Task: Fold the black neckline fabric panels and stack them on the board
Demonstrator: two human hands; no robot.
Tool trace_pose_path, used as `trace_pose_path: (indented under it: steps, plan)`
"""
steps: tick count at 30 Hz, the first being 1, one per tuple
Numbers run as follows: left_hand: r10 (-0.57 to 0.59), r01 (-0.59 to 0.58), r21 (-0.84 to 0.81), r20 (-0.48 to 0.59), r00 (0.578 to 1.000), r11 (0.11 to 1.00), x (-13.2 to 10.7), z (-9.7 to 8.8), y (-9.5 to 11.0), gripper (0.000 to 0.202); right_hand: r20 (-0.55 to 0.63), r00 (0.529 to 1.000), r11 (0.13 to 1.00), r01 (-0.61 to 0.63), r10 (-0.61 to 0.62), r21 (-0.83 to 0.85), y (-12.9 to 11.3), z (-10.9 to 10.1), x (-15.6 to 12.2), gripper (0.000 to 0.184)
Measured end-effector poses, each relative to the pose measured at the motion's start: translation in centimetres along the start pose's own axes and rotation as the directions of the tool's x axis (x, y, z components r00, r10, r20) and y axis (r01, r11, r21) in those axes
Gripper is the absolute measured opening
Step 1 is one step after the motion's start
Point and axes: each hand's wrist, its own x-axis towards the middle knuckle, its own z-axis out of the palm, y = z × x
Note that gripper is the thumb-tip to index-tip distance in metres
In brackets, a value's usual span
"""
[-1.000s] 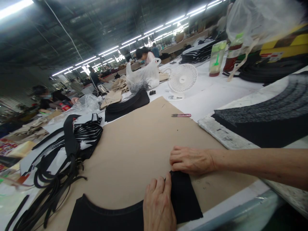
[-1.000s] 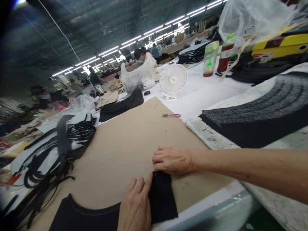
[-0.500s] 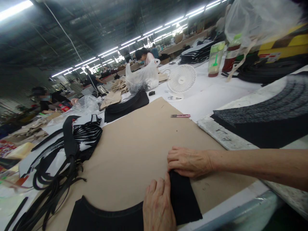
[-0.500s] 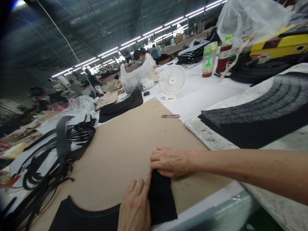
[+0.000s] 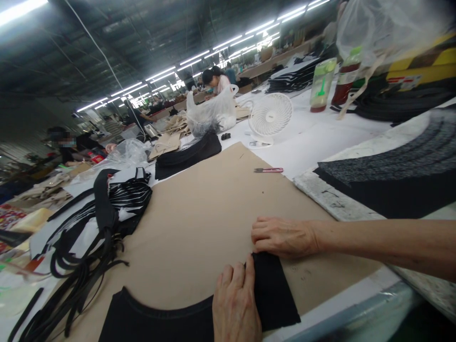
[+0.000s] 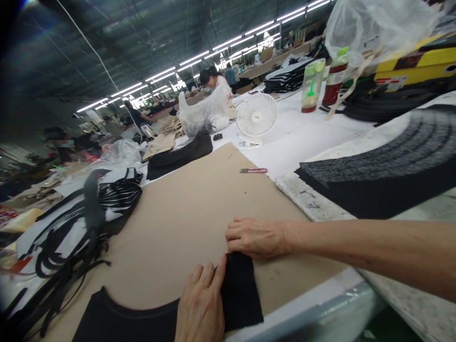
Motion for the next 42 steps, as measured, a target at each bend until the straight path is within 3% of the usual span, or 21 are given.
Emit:
trace_pose_path:
  steps: [16,24,35,42]
  plan:
    - [0.019,-0.014,0.043,-0.109,0.994,0.999,-1.0,1.5,-0.3,0.066,-0.008,1.0,0.999,0.002,-0.003,-0.036,-0.2,0.3,-0.4,0.02]
    - [0.066,-0.067,0.004,-0.192,0.979,0.998,-2.4,3.1,-1.2,0.056,0.0,1.0,1.0,-0.029,0.029,0.001,-0.1,0.2,-0.3,0.018]
    - [0.036,-0.039,-0.045,-0.079,0.996,0.998,-1.5,1.6,-1.0,0.063,0.02,1.0,0.999,0.002,-0.001,-0.042,-0.2,0.0,-0.3,0.02]
    - [0.058,-0.052,0.073,-0.08,0.995,0.996,-1.2,1.3,-0.7,0.062,0.022,1.0,0.998,0.004,-0.002,-0.061,-0.2,-0.1,-0.2,0.019]
